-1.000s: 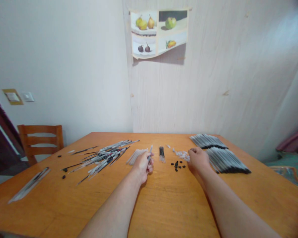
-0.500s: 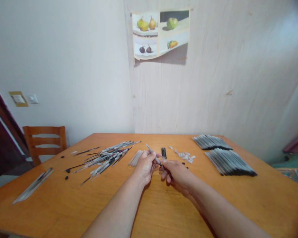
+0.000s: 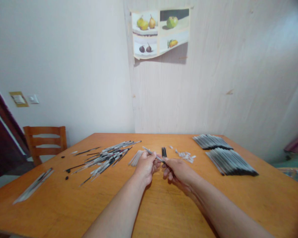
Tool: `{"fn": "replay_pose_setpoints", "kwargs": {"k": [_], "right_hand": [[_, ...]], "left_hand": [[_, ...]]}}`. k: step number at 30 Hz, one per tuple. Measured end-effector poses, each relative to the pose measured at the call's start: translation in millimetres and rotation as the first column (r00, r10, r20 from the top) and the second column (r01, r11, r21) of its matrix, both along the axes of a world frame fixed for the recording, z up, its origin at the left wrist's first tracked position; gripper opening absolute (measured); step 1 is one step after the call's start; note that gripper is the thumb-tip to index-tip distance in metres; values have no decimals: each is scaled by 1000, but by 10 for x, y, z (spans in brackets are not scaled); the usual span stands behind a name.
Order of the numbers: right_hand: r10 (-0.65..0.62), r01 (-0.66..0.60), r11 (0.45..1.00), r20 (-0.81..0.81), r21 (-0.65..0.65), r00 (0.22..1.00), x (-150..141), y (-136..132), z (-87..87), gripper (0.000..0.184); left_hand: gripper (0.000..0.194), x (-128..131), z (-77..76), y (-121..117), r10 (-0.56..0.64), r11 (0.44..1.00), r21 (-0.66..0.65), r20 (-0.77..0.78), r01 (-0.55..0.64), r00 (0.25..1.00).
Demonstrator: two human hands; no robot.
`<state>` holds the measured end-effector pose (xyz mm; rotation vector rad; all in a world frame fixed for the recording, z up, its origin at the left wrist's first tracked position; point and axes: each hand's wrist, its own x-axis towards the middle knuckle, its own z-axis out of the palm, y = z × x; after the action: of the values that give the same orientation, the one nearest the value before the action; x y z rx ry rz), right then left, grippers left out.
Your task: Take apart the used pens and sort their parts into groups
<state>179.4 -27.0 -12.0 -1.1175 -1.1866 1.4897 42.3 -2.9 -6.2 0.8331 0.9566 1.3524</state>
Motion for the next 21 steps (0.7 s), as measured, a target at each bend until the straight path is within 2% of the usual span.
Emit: {"fn": "replay_pose_setpoints", "kwargs": {"k": [4, 6, 12, 16, 21], "right_hand": [[-24, 20, 997, 56, 70, 998, 19, -3, 45, 22], [-25, 19, 996, 59, 88, 998, 29, 7, 45, 23], [-15, 15, 1000, 19, 0, 1000, 18, 31, 7, 34], [-53, 46, 996, 82, 83, 995, 11, 34, 11, 20], [-69, 34, 986, 208, 166, 976, 93, 66, 44, 12]], "left_hand": [[18, 9, 3, -5, 6, 1000, -21, 7, -6, 1000], [21, 14, -1, -4, 9, 1000, -27, 13, -8, 1000], [21, 18, -18, 12, 23, 999, -27, 3, -23, 1000], [24, 16, -34, 23, 28, 999, -37, -14, -28, 1000], [25, 16, -39, 28, 56, 996, -70, -7, -56, 998]]}}
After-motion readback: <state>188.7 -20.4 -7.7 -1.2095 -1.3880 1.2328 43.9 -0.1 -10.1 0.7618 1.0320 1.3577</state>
